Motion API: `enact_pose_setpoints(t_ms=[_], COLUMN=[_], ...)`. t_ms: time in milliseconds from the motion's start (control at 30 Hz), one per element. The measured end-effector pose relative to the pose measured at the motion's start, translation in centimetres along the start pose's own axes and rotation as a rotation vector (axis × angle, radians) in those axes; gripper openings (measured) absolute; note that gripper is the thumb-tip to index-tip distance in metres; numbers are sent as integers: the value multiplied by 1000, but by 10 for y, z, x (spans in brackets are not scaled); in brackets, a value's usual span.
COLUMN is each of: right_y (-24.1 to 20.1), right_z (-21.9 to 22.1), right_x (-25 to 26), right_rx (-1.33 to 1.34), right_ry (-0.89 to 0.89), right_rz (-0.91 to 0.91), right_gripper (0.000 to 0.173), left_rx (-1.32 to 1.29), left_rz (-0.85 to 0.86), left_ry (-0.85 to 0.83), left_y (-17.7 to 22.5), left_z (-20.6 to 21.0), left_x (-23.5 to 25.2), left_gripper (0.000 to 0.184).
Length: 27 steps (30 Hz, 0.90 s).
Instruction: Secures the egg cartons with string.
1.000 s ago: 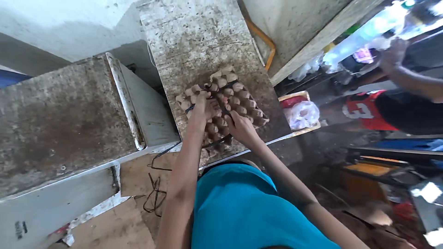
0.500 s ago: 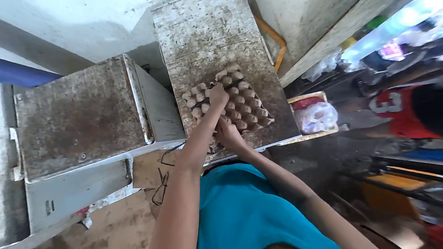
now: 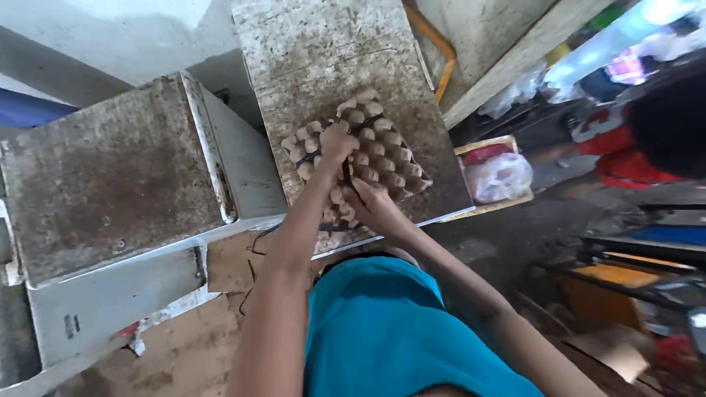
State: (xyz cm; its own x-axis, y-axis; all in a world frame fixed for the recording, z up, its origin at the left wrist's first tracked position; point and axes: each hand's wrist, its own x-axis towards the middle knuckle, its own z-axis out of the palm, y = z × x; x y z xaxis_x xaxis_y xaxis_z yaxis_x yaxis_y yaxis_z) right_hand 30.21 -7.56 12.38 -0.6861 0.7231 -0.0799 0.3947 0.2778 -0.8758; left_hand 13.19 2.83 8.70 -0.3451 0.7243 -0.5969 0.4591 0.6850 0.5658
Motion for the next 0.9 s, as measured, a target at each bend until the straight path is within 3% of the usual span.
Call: enact_pose_setpoints(t_ms=[67, 100, 167, 233, 300, 333, 433, 500, 567, 633, 700, 800, 900], right_y=[-18, -24, -28, -25, -17, -10, 26, 66, 122, 172, 203, 219, 216], right_z=[-18, -27, -48, -77, -117, -138, -185, -189, -181, -169, -157, -140, -124], right_x=[-29, -46, -81, -110, -134, -143, -143, -110, -62, -20, 6, 23, 23], right_rx=[127, 226, 461, 603, 583, 550, 342, 69, -109, -158, -210, -262, -372], right_ry=[-25, -66, -190, -335, -347, -304, -6, 246, 369, 384, 360, 317, 295], right_rz=[-5, -22, -60, -77, -95, -103, -20, 142, 294, 333, 345, 452, 559], right_gripper=[26, 31, 32, 30, 34, 33, 26, 27, 35, 38, 39, 40, 41], left_rx=[95, 136, 211, 173, 207, 301, 531, 611, 683, 717, 783, 824, 863], left_rz=[24, 90, 429, 828, 1009, 1031, 852, 723, 565, 410, 419, 447, 404], left_ry=[44, 113, 203, 24, -121, -101, 57, 198, 265, 268, 421, 541, 426], left_y=[-9, -13, -28, -46, -61, -71, -92, -95, -88, -83, -91, -95, -76], left_z=[-11, -14, -12, -5, 10, 19, 50, 81, 112, 138, 165, 185, 180], left_x=[-12, -24, -56, -85, -106, -109, -109, -110, -116, -122, -120, -115, -113], left_gripper=[51, 51, 35, 40, 42, 45, 66, 82, 95, 102, 101, 101, 94])
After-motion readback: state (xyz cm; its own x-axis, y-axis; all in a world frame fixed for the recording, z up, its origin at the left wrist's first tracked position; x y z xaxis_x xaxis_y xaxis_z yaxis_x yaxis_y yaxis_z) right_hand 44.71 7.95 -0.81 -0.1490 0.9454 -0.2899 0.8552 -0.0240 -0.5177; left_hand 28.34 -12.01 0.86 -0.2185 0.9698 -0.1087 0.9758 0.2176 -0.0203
